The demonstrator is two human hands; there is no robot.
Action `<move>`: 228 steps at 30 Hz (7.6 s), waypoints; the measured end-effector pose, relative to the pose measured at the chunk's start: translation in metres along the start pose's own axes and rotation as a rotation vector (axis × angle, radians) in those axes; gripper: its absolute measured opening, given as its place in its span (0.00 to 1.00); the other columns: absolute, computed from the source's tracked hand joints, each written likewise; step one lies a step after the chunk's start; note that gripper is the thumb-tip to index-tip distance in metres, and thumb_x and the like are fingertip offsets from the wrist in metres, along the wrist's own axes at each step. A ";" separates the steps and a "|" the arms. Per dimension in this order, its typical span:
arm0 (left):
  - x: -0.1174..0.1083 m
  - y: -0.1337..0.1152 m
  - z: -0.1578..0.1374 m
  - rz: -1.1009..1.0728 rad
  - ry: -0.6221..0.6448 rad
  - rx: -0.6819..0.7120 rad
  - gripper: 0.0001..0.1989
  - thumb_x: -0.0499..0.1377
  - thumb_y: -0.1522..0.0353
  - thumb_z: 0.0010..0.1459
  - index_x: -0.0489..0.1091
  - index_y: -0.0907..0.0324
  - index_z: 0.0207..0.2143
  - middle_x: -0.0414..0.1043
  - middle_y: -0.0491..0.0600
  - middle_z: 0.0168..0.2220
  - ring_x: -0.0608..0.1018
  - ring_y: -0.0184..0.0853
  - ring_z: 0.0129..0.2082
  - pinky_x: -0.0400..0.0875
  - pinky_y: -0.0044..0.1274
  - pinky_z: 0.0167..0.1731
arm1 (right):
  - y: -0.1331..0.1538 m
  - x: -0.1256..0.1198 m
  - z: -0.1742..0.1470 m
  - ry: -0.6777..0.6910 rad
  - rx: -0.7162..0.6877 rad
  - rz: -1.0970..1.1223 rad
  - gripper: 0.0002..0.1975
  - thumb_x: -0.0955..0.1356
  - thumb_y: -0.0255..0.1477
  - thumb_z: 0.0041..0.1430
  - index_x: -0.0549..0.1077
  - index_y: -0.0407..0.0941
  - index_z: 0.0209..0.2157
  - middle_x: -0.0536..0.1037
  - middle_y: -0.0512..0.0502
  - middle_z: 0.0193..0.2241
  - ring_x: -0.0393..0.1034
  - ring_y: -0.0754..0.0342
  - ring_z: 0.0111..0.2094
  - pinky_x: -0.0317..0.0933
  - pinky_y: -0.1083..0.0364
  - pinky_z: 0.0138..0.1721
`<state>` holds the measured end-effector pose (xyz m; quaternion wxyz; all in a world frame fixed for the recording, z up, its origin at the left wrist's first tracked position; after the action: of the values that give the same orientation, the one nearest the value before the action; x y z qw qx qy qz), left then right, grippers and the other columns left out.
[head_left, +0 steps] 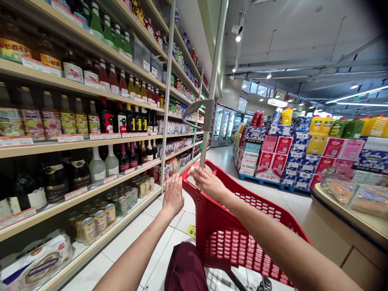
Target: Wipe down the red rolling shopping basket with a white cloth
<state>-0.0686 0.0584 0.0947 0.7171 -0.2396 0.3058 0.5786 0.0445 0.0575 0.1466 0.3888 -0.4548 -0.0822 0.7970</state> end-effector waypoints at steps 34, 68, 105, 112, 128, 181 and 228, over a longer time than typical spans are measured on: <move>0.030 -0.093 -0.026 -0.076 0.020 0.244 0.35 0.46 0.80 0.43 0.47 0.69 0.58 0.48 0.56 0.60 0.46 0.39 0.61 0.45 0.37 0.57 | 0.014 0.042 -0.161 -0.178 0.653 0.221 0.32 0.55 0.13 0.49 0.56 0.46 0.56 0.62 0.46 0.55 0.51 0.54 0.57 0.51 0.48 0.56; 0.081 -0.222 -0.048 -0.075 0.284 0.479 0.32 0.45 0.77 0.47 0.48 0.68 0.58 0.46 0.56 0.60 0.44 0.38 0.61 0.42 0.36 0.57 | -0.015 -0.007 -0.398 -0.109 1.075 -0.190 0.30 0.55 0.15 0.50 0.57 0.44 0.56 0.59 0.48 0.56 0.40 0.50 0.60 0.46 0.44 0.58; 0.080 -0.250 -0.062 -1.508 0.543 -0.405 0.08 0.56 0.72 0.44 0.69 0.60 0.30 0.72 0.47 0.28 0.73 0.31 0.31 0.66 0.22 0.33 | 0.001 -0.014 -0.316 -0.436 1.362 0.851 0.21 0.60 0.34 0.54 0.67 0.41 0.48 0.74 0.41 0.43 0.69 0.49 0.44 0.64 0.52 0.43; 0.071 -0.244 -0.064 -1.412 0.441 -0.423 0.05 0.54 0.69 0.46 0.68 0.60 0.26 0.72 0.46 0.25 0.73 0.31 0.27 0.66 0.21 0.28 | 0.000 -0.012 -0.314 -0.555 1.481 0.650 0.23 0.57 0.34 0.57 0.61 0.41 0.53 0.73 0.40 0.43 0.70 0.50 0.42 0.65 0.52 0.42; 0.047 -0.210 -0.010 -0.732 0.293 0.040 0.23 0.49 0.74 0.50 0.61 0.63 0.50 0.59 0.55 0.55 0.58 0.39 0.57 0.42 0.36 0.58 | -0.036 -0.021 -0.388 -0.155 1.247 -0.054 0.26 0.54 0.16 0.52 0.66 0.44 0.50 0.64 0.42 0.53 0.49 0.49 0.58 0.50 0.43 0.55; 0.060 -0.162 -0.036 -0.002 0.280 0.340 0.32 0.47 0.73 0.48 0.49 0.69 0.57 0.45 0.56 0.61 0.43 0.38 0.61 0.38 0.34 0.58 | -0.026 0.025 -0.321 -0.137 1.168 -0.046 0.25 0.54 0.18 0.51 0.66 0.42 0.50 0.62 0.39 0.53 0.50 0.47 0.57 0.51 0.44 0.53; -0.002 -0.018 0.005 -0.080 -0.069 -0.007 0.37 0.48 0.78 0.43 0.41 0.66 0.58 0.44 0.58 0.61 0.43 0.40 0.61 0.43 0.39 0.57 | -0.048 -0.048 0.027 -0.222 0.084 0.047 0.20 0.55 0.17 0.57 0.66 0.41 0.49 0.59 0.46 0.56 0.34 0.50 0.61 0.40 0.42 0.59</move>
<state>-0.0508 0.0570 0.0998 0.7490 -0.2339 0.2690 0.5585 0.0634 0.0631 0.2175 0.3771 -0.3490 -0.0808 0.8541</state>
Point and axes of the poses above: each hand's wrist, its own z-axis towards the middle knuckle, its own x-axis out of the palm, y = z × x, the point moved 7 cm from there along z, towards the middle knuckle
